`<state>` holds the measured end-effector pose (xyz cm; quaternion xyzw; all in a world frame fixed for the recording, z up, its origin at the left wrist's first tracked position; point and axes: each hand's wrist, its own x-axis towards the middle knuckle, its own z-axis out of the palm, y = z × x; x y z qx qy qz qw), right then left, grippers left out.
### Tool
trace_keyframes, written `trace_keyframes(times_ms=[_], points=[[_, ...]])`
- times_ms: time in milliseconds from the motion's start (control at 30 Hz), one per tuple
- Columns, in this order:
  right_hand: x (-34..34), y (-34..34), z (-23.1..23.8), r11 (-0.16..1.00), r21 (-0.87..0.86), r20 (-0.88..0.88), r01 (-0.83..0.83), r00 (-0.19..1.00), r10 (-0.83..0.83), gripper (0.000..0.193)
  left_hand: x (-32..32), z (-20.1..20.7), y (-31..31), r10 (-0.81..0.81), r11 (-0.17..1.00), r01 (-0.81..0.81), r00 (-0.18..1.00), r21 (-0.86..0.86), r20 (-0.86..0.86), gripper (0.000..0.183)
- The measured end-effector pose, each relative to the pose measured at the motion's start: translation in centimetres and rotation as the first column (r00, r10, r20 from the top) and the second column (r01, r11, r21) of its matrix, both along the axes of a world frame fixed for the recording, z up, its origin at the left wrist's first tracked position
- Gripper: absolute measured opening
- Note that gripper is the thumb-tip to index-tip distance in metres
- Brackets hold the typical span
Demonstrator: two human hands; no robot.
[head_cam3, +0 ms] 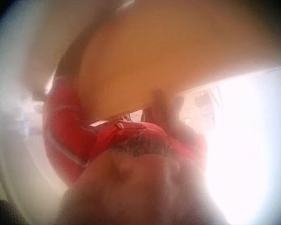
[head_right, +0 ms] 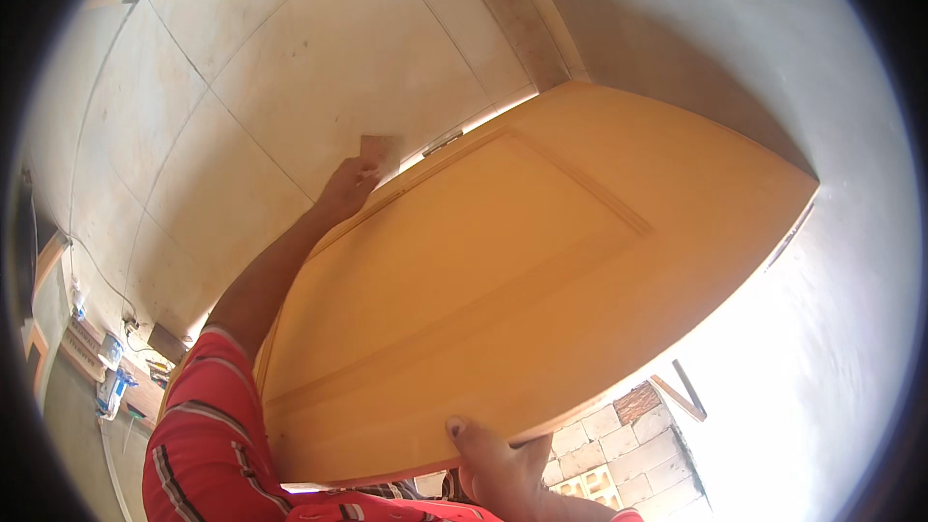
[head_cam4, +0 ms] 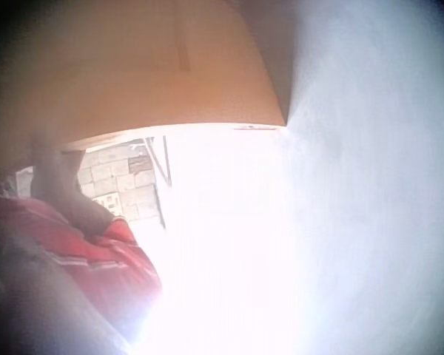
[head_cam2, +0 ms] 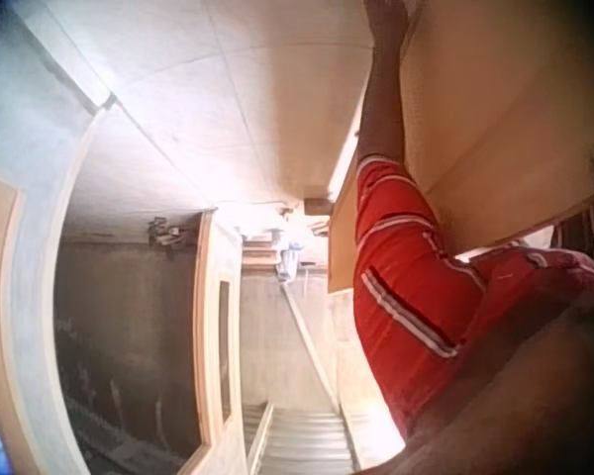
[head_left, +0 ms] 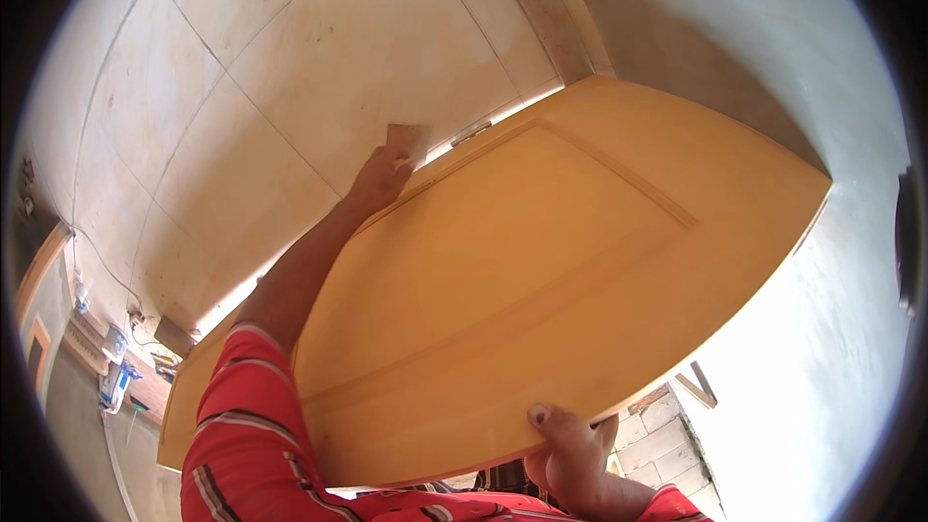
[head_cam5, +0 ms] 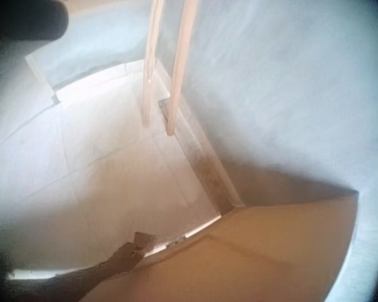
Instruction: The person uses a power drill to attach a metal hinge to a wooden door panel. They then switch to a screwdriver to tighten the screws on the hinge. Finally, they lift and reposition the door panel to inspect the installation.
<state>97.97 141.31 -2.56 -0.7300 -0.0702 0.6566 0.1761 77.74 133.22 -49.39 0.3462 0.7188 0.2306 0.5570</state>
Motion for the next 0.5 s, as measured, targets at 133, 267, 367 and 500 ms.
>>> trace_keyframes(times_ms=[133, 267, 367, 500], points=[[-1.8, 0.8, 0.0, 0.996, 0.070, 0.006, 0.049, 0.999, -0.049, 0.035, -5.1, 13.6, -3.5, -0.040, 0.999, 0.046, 0.977, -0.024, 0.208, 0.042], [-1.3, -0.4, -0.4, 0.994, 0.111, 0.063, 0.010, 0.998, -0.017, 0.030, -8.0, 31.8, -6.2, -0.285, 0.958, 0.262, 0.871, 0.113, 0.400, 0.076], [-0.8, -0.4, -1.5, 0.985, 0.158, 0.007, -0.068, 0.998, 0.067, 0.027, -4.7, 44.6, -6.3, -0.346, 0.935, 0.308, 0.900, 0.175, 0.267, 0.080], [-1.7, 1.7, -0.6, 0.946, 0.323, -0.018, -0.031, 0.999, 0.039, 0.039, -0.4, 47.3, -8.6, -0.478, 0.856, 0.505, 0.854, 0.111, -0.206, 0.072]])
